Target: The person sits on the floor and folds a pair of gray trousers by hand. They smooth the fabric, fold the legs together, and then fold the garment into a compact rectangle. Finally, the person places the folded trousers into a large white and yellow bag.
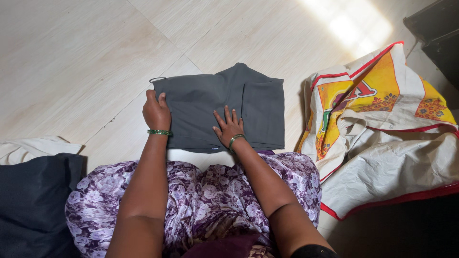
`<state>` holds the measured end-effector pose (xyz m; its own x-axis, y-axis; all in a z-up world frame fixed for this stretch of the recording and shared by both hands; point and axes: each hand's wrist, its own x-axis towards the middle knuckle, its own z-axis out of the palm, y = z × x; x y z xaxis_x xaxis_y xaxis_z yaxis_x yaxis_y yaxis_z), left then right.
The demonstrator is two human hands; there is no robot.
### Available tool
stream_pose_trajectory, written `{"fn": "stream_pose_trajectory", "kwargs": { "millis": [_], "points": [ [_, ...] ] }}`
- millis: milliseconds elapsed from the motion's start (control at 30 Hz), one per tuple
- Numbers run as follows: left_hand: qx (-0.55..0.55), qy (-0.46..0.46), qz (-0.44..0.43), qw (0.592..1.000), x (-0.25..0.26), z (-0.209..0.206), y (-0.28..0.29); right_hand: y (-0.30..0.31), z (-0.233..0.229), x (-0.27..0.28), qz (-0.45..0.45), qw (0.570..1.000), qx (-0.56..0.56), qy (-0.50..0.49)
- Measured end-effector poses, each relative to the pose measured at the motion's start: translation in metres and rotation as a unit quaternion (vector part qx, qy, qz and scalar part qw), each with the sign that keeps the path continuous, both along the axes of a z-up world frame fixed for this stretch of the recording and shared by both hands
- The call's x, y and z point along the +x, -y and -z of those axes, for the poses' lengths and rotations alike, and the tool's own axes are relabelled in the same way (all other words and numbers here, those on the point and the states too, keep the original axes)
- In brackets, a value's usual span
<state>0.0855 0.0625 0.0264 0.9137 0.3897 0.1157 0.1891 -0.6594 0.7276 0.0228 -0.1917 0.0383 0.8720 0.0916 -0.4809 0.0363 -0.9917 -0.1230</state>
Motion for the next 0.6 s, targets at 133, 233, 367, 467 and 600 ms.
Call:
{"fn": "stream_pose_trajectory", "kwargs": {
  "millis": [133, 233, 367, 467, 600],
  "points": [
    [0.049, -0.139, -0.036, 0.988, -0.001, 0.01, -0.013, -0.005, -0.004, 0.0, -0.003, 1.0, -0.025, 0.001],
    [0.043, -0.194, -0.059, 0.978, 0.0, 0.008, -0.009, -0.007, -0.004, -0.002, 0.003, 1.0, -0.022, 0.005],
    [-0.033, -0.311, -0.032, 0.949, 0.0, -0.003, -0.005, -0.01, -0.003, -0.002, 0.004, 0.999, -0.03, 0.037],
    [-0.083, -0.361, -0.006, 0.929, -0.002, 0.004, -0.004, -0.01, 0.007, -0.002, -0.004, 0.995, -0.017, 0.102],
    [-0.213, -0.331, -0.006, 0.919, 0.0, 0.032, -0.012, -0.005, 0.025, 0.003, 0.0, 0.997, 0.023, 0.069]
  ]
}}
